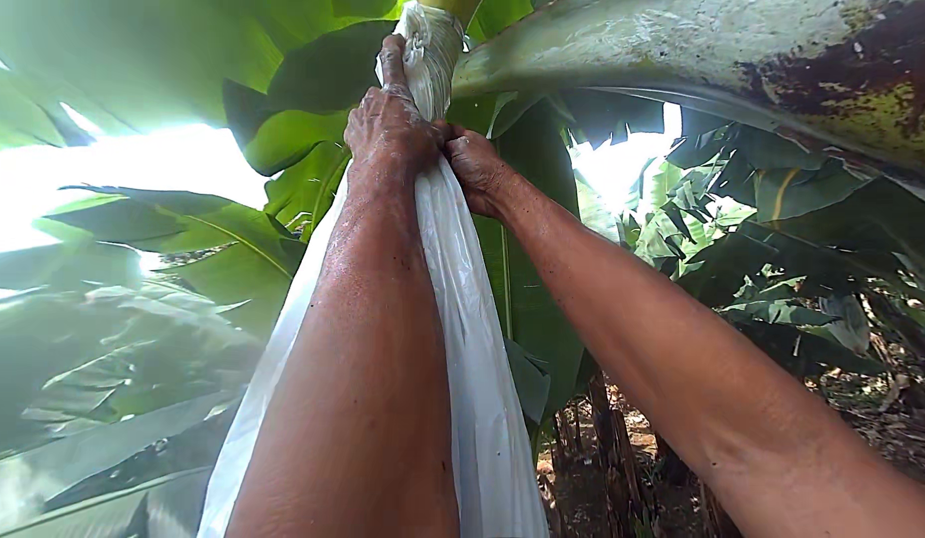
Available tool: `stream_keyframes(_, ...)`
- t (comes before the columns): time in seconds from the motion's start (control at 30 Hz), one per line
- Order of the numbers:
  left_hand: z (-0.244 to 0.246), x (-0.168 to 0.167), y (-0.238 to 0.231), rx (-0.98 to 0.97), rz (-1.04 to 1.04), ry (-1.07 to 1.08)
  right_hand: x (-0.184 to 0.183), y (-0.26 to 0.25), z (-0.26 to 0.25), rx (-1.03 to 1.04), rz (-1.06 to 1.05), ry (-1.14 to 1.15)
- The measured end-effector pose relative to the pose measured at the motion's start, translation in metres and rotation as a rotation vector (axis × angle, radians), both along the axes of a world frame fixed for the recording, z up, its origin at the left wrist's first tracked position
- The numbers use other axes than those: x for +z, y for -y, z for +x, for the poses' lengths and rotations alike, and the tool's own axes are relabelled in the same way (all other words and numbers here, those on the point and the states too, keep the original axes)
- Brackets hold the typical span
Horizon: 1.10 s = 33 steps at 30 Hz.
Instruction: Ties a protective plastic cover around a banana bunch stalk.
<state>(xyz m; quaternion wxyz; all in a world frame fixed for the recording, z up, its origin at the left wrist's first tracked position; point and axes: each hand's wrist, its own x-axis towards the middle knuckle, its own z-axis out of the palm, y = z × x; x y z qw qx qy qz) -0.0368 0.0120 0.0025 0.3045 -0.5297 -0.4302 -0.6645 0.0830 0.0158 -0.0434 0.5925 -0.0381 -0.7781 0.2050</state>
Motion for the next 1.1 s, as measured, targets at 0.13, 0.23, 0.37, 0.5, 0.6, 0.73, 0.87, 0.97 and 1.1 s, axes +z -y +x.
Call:
stream_keyframes(0.13, -0.004, 0.0, -0.003, -0.028, 0.015, 0.007, 0.001, -0.001, 0.005, 0.016, -0.008, 0.082)
stream_keyframes(0.23, -0.007, 0.002, -0.003, -0.086, 0.006, 0.015, 0.002, -0.002, 0.008, -0.014, -0.003, 0.135)
stream_keyframes(0.37, -0.013, 0.005, -0.002, -0.149, -0.005, 0.003, 0.005, -0.005, 0.009, -0.059, 0.003, 0.174)
stream_keyframes(0.5, -0.015, 0.006, -0.005, -0.195, -0.004, -0.019, 0.003, -0.01, 0.008, -0.097, -0.01, 0.177)
stream_keyframes(0.6, -0.015, 0.006, -0.007, -0.237, 0.028, -0.04, 0.005, -0.012, 0.008, -0.142, 0.005, 0.192)
stream_keyframes(0.73, -0.009, -0.005, -0.001, -0.227, 0.052, -0.025, 0.011, -0.001, 0.011, -0.43, 0.017, 0.165)
stream_keyframes(0.87, 0.004, -0.035, 0.042, -0.268, -0.047, -0.042, 0.022, 0.028, 0.023, -0.799, -0.069, 0.198)
stream_keyframes(0.97, 0.007, -0.036, 0.042, -0.272, -0.038, -0.03, 0.036, 0.037, 0.035, -0.899, -0.064, 0.095)
stream_keyframes(1.1, 0.007, -0.036, 0.041, -0.248, -0.019, -0.039, 0.048, 0.042, 0.036, -0.773, -0.015, -0.036)
